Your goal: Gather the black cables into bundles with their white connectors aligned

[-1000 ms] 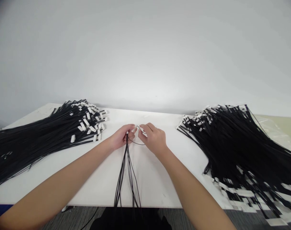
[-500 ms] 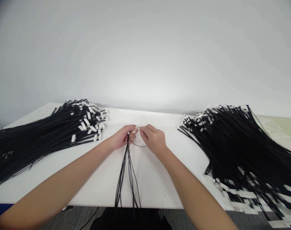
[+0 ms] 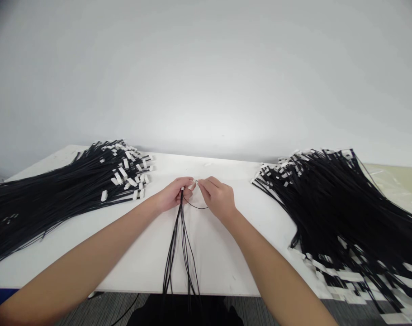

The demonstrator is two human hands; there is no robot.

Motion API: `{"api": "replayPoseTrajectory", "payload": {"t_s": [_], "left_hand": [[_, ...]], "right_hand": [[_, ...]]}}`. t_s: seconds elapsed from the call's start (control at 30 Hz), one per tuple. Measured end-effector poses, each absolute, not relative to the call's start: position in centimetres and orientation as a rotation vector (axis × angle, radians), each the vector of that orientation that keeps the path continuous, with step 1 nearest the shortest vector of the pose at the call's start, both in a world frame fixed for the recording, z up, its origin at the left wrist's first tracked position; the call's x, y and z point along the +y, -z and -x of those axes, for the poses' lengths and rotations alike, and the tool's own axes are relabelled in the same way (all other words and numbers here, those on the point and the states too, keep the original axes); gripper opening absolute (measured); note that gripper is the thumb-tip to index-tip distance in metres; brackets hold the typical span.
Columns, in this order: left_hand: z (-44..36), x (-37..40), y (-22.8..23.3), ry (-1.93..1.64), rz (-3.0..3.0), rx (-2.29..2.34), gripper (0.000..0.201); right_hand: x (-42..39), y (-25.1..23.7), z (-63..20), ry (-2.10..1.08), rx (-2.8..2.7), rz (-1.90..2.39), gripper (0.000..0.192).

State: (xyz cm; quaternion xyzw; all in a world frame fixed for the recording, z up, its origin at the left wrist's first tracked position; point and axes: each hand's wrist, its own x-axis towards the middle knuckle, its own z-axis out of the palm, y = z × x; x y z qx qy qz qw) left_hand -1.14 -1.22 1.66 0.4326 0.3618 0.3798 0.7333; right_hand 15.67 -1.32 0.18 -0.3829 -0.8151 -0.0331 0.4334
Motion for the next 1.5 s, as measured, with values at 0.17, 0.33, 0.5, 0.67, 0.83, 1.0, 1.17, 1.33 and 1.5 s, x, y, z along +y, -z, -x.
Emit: {"api": "replayPoseTrajectory", "payload": {"t_s": [0.17,0.33,0.5,0.67,0.83,1.0,1.17,1.33,1.5], "left_hand": [[1.1,-1.2,-1.6,-0.826,-0.955,0.791,0.017],[1.0,-1.0,-1.3,-0.837,-0.915,0.789,0.017],[0.9,-0.5,-1.1,-0.837,-0.816,0.838,0.019],[0.9,0.1,-0.8,-0.881,-0.662,0.883,0.02],[1.0,0.3,-0.6,-0.895,-0.622,0.881,0.018],[0.9,0.2,-0.6,-0.901,-0.633,0.91,0.018],[0.8,0.2,-0.4,-0.893,-0.649,0.892,0.019],[0.7,0.0,-0.6,-0.903,-0.647,0.898,0.018],[0.6,0.0,-0.7,-0.884,-0.635,0.876,0.021]], "right_hand": [[-1.3,0.0,-15.7,0.089,-2.031,0.953,0.019],[-1.1,0.1,-15.6,0.156,-2.049,0.998,0.016],[-1.0,-0.7,-15.7,0.369,-1.989,0.978,0.024],[-1.3,-1.5,-15.8,0.446,-2.134,0.765,0.014],[-1.5,-1.3,-15.4,0.426,-2.315,0.636,0.014],[-1.4,-0.7,-15.3,0.449,-2.348,0.66,0.017],[-1.3,-0.2,-15.1,0.486,-2.341,0.621,0.019],[-1.3,-0.6,-14.8,0.48,-2.34,0.598,0.02],[-1.0,-0.6,-14.8,0.462,-2.315,0.643,0.019]]}}
